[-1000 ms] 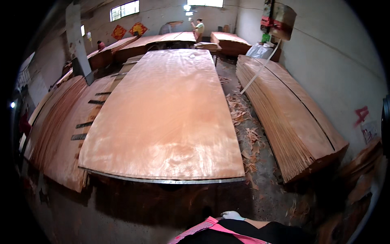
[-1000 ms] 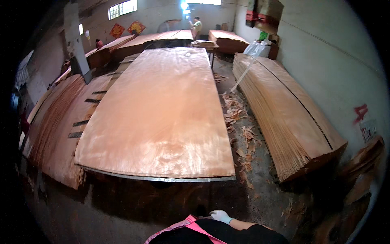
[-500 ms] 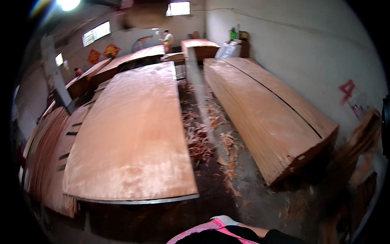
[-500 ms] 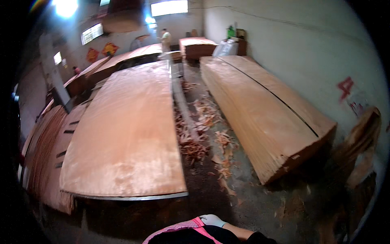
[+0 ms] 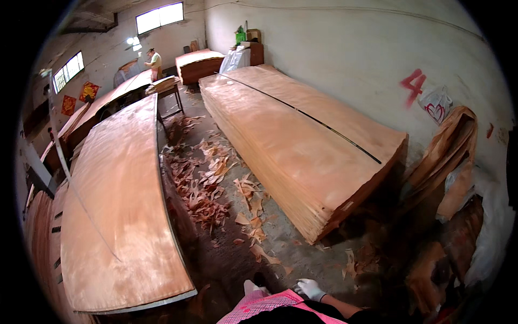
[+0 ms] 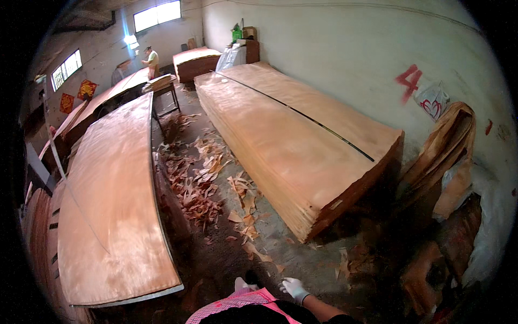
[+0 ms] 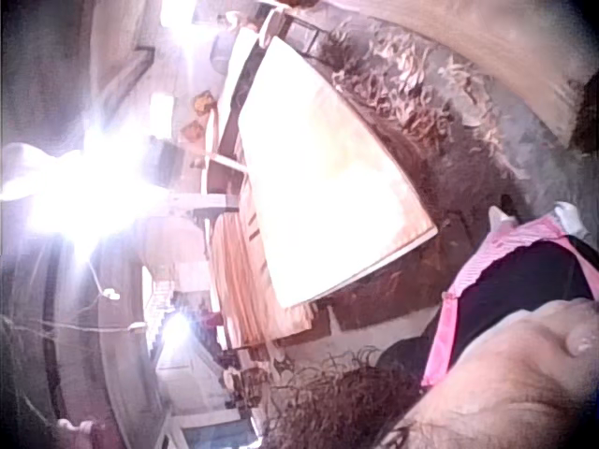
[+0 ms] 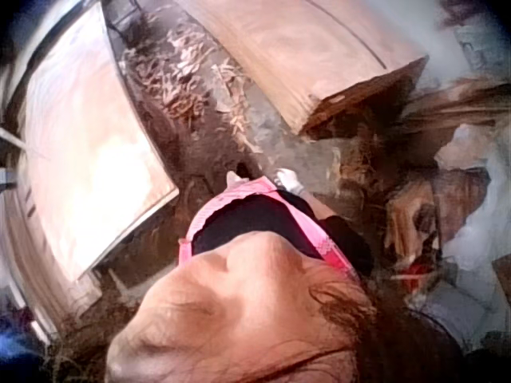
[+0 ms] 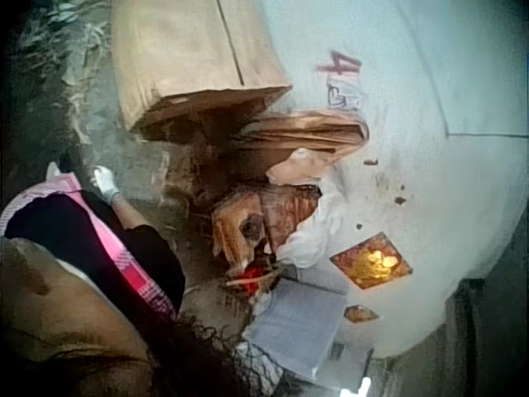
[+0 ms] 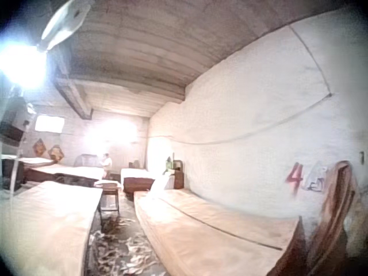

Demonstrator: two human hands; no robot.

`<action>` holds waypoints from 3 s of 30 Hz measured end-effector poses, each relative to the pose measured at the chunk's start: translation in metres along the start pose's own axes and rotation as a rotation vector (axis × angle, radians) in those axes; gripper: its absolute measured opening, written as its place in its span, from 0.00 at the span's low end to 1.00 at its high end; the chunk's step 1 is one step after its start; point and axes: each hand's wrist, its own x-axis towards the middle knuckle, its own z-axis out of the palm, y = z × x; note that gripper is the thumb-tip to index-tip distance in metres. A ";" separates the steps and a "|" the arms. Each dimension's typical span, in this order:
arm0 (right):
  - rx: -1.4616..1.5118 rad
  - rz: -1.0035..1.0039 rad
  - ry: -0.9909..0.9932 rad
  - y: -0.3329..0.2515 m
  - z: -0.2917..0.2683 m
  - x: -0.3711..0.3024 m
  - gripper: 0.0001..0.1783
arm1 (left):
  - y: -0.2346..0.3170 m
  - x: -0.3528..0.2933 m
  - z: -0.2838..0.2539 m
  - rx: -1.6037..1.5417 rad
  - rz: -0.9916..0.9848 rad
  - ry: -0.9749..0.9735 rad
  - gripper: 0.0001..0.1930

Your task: The person sorts and organizes wood veneer sheets, using a tape measure to check dimensions and a metal plate tool to smooth or align the sheets on a workbench.

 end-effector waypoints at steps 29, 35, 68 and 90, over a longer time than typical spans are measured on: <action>-0.488 -0.820 0.524 -0.486 -0.346 0.214 0.21 | 0.322 0.254 0.382 0.227 0.152 -0.366 0.15; -0.865 -0.348 0.903 -0.579 -0.520 0.287 0.25 | 0.342 0.228 0.439 0.161 0.090 -0.273 0.15; -0.182 -0.302 -0.288 -0.423 -0.196 0.125 0.14 | 0.095 -0.136 0.325 -0.207 -0.318 0.648 0.16; -0.920 0.068 -1.484 -0.048 0.165 -0.075 0.22 | -0.014 -0.281 0.151 -0.937 -0.110 0.679 0.26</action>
